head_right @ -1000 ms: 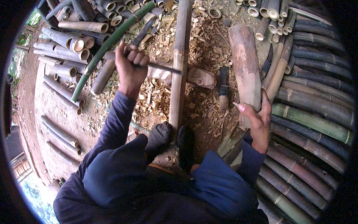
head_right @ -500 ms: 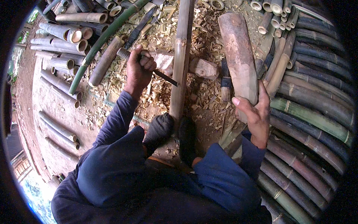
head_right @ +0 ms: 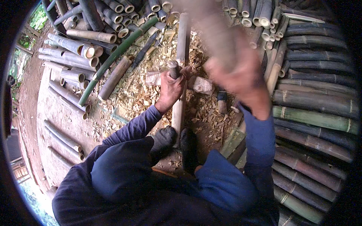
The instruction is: The person shapes bamboo by using a curved blade to shave the exterior, chiseling out sections with a hammer and chisel, and smoothing the surface with the blade.
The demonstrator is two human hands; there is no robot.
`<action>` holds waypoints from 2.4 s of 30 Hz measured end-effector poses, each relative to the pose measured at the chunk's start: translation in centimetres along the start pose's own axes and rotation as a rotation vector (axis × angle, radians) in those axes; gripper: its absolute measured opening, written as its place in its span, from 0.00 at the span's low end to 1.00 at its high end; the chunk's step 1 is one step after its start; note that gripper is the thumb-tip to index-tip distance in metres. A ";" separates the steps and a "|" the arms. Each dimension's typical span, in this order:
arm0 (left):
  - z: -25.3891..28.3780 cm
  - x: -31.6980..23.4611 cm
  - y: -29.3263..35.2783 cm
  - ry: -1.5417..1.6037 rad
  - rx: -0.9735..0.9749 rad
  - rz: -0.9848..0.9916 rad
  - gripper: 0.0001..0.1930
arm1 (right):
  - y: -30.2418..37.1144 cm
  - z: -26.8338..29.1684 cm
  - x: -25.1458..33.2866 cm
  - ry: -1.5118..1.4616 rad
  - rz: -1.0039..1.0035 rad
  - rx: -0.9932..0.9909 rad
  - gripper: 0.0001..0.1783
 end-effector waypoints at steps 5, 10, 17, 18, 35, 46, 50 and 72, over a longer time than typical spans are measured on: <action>0.2 -1.2 0.4 0.085 -0.045 -0.056 0.13 | -0.4 -3.5 -0.2 0.172 -0.003 0.338 0.53; 0.3 -1.4 1.1 0.293 0.027 -0.022 0.17 | -0.3 -0.4 2.4 -0.209 -0.016 0.019 0.46; -0.2 -0.5 0.8 0.328 0.051 0.020 0.09 | 1.9 -4.0 -1.3 0.001 -0.127 0.315 0.49; 1.2 0.5 0.4 0.398 0.015 0.118 0.07 | 2.4 -3.8 -2.1 -0.061 -0.139 0.292 0.50; 8.9 4.0 3.2 1.070 0.061 0.342 0.21 | 14.4 -0.2 -6.2 -0.384 -0.583 -0.260 0.44; 7.4 12.7 3.4 1.066 0.111 0.510 0.18 | 15.8 -1.8 -6.4 -0.486 -0.649 -0.237 0.41; 7.0 12.8 3.4 1.061 0.091 0.510 0.19 | 15.9 -2.0 -6.2 -0.490 -0.640 -0.236 0.40; -0.7 2.7 5.0 0.158 0.106 0.135 0.09 | 2.5 -1.5 2.0 -0.113 -0.086 0.252 0.44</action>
Point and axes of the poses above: each hand's wrist, its own y-axis away from the middle knuckle, its own z-axis out of the back of the hand, x = y × z, the point moved 10 cm from there along -y, towards the middle knuckle, and after that the axes turned 12 degrees about z, right-handed, at the moved point
